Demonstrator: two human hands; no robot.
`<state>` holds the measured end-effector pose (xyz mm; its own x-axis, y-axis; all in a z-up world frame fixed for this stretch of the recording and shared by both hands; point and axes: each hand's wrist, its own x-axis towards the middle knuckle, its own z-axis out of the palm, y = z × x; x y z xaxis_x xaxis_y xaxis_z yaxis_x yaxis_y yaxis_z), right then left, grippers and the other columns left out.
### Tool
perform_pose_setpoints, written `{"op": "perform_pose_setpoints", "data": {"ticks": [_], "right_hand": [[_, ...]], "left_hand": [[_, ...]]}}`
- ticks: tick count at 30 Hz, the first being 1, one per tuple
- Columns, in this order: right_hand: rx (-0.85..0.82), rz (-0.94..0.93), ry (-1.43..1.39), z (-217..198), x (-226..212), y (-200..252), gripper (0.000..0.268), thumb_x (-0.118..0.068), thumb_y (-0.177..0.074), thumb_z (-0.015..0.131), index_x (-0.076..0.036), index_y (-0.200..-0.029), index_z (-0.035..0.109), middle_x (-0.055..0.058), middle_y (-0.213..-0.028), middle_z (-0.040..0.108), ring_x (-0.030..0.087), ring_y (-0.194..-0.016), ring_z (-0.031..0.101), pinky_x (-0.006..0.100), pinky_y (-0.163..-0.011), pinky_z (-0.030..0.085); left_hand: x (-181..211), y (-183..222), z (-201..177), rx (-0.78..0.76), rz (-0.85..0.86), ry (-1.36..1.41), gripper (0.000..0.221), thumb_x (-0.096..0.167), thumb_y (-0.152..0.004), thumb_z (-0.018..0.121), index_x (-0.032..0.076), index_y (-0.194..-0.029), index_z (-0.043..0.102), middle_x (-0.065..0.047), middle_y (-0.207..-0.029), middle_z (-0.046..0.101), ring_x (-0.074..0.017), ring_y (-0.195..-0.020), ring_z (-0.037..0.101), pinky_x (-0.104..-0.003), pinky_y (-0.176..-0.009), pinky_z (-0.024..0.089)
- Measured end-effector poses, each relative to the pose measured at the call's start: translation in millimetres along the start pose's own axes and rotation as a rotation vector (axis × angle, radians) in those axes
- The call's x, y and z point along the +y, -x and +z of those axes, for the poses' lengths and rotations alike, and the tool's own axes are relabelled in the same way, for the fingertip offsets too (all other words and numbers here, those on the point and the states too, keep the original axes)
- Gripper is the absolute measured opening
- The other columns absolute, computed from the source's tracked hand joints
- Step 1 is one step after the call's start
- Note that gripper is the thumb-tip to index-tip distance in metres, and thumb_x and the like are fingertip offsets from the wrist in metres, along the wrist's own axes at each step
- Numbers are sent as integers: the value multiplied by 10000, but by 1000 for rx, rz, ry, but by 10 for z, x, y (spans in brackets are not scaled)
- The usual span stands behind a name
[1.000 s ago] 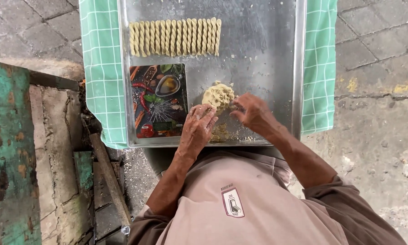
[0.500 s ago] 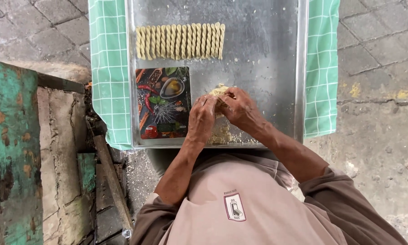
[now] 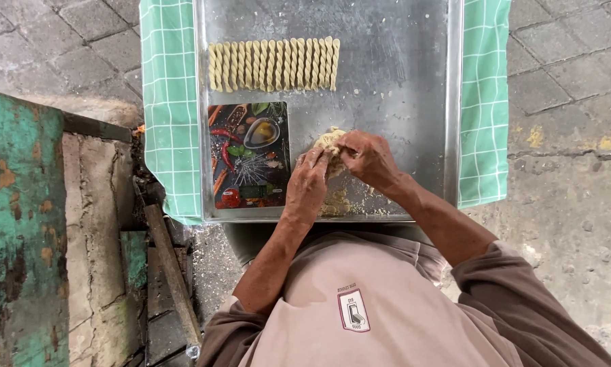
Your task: The person is taking small portions of dough, rolling them into thin strips, twisting them into a spiral shape, and placing them neatly on a metal tray.
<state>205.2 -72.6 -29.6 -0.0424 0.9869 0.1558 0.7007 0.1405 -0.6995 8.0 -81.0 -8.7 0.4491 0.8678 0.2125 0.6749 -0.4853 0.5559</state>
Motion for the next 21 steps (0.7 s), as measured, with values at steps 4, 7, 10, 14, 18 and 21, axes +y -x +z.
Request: {"op": "perform_pose_setpoints", "data": {"ticks": [4,7,10,14,18,21], "right_hand": [[-153,-127,47,-222,-159,53,168,-92,-992,621,-60,-1059,771,182,-1068,741,404,-1001,734,455,-792,624],[-267,-198,268,-288,-246,53,214,-155,-1038,583,-59,-1145,740,175,-1194,697,368,-1086,719,423,-849,635],[-298,-226,406,-133,-83,59,222,-171,-1052,558,-58,-1171,708,157,-1207,659,355,-1096,715,410,-836,643],[-336,-215,452,3,81,-9,214,-202,-1066,540,-76,-1079,713,130,-1103,667,299,-1033,738,372,-792,653],[-271,-157,234,-90,64,-21,127,-129,-989,657,-70,-1030,762,125,-987,704,261,-878,750,293,-704,636],[-203,-10,-69,-249,-4,44,133,-47,-965,684,-15,-1060,771,175,-976,724,298,-852,739,333,-691,615]], "left_hand": [[-4,16,17,-36,-7,-10,349,57,-988,604,6,-1331,646,-193,-1282,581,-378,-1192,616,-433,-966,594],[15,4,-3,-58,-4,-64,388,62,-977,605,15,-1362,628,-184,-1310,564,-367,-1220,604,-415,-956,608],[79,26,-20,-72,5,-120,405,102,-979,613,20,-1376,619,-185,-1321,567,-363,-1232,599,-402,-964,602],[114,44,10,-76,3,-196,445,179,-966,625,45,-1390,605,-163,-1351,558,-342,-1250,587,-397,-977,597],[156,31,-48,-115,-35,-158,437,143,-977,620,25,-1397,603,-194,-1372,550,-366,-1260,584,-428,-931,615],[11,33,77,-121,-53,-156,438,145,-987,608,42,-1413,596,-177,-1391,534,-353,-1275,578,-420,-925,625]]}}
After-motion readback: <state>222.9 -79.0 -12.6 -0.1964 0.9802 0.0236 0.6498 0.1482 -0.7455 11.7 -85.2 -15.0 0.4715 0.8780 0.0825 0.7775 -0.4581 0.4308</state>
